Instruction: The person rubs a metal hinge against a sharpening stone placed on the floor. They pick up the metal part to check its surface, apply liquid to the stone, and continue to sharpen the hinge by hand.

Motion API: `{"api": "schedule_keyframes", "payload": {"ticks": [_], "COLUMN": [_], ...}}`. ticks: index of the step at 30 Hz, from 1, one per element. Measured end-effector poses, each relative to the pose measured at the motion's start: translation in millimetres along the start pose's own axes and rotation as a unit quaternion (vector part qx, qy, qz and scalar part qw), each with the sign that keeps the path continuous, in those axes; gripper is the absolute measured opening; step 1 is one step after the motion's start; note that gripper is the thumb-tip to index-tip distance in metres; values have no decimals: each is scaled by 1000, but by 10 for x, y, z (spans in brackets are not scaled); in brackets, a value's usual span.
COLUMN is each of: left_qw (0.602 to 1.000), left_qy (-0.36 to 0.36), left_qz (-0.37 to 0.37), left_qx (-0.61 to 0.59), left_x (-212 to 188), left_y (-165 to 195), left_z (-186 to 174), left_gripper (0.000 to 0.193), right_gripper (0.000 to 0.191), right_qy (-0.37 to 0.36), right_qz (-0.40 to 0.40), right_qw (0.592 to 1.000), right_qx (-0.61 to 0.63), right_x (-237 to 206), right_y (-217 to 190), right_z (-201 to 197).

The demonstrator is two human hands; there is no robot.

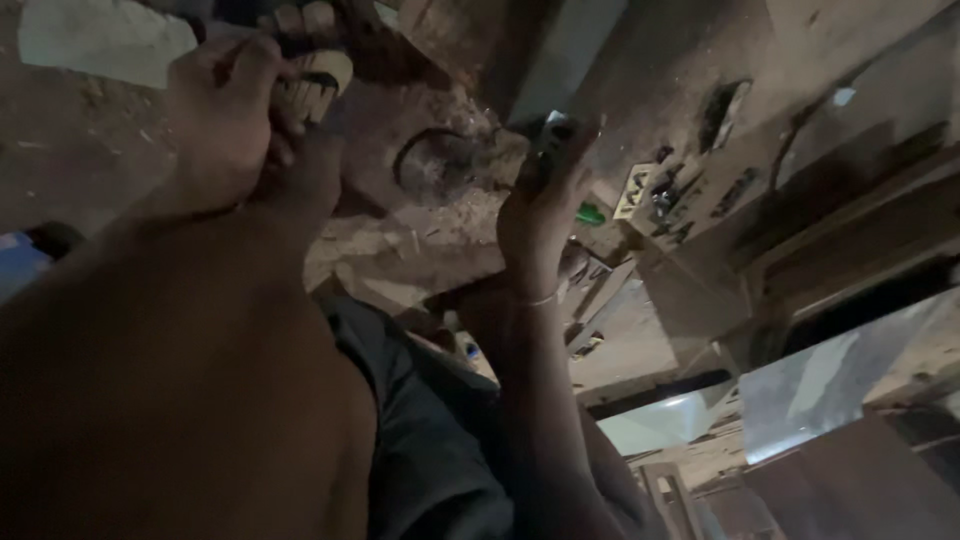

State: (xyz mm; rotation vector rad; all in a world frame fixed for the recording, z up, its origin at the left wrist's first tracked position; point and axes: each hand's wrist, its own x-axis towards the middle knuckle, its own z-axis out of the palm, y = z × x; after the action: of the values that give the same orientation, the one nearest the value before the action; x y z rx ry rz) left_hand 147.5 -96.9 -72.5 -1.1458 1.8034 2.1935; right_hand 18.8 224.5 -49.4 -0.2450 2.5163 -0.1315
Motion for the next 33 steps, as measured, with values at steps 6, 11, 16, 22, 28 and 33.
{"api": "schedule_keyframes", "payload": {"ticks": [6,11,16,22,28,33], "left_qw": [998,997,998,995,995,997], "left_qy": [4,16,25,3,45,19], "left_qz": [-38,-49,-49,-79,-60,-58], "left_qx": [46,64,40,66,61,46], "left_x": [-15,5,42,-14,17,0], "left_y": [27,85,89,43,101,129], "left_z": [-37,-9,27,-49,43,15], "left_gripper": [33,32,31,32,29,31], "right_gripper": [59,76,78,76,77,91], "right_qy": [212,190,176,138,209,361], "right_qz": [-101,-98,-77,-4,-95,-170], "right_qw": [972,977,929,981,960,913], "right_qx": [16,-10,318,137,160,-80], "right_x": [791,168,213,397,93,707], "right_y": [209,-31,-45,230,-47,183], "right_z": [-28,48,50,163,56,-37]}}
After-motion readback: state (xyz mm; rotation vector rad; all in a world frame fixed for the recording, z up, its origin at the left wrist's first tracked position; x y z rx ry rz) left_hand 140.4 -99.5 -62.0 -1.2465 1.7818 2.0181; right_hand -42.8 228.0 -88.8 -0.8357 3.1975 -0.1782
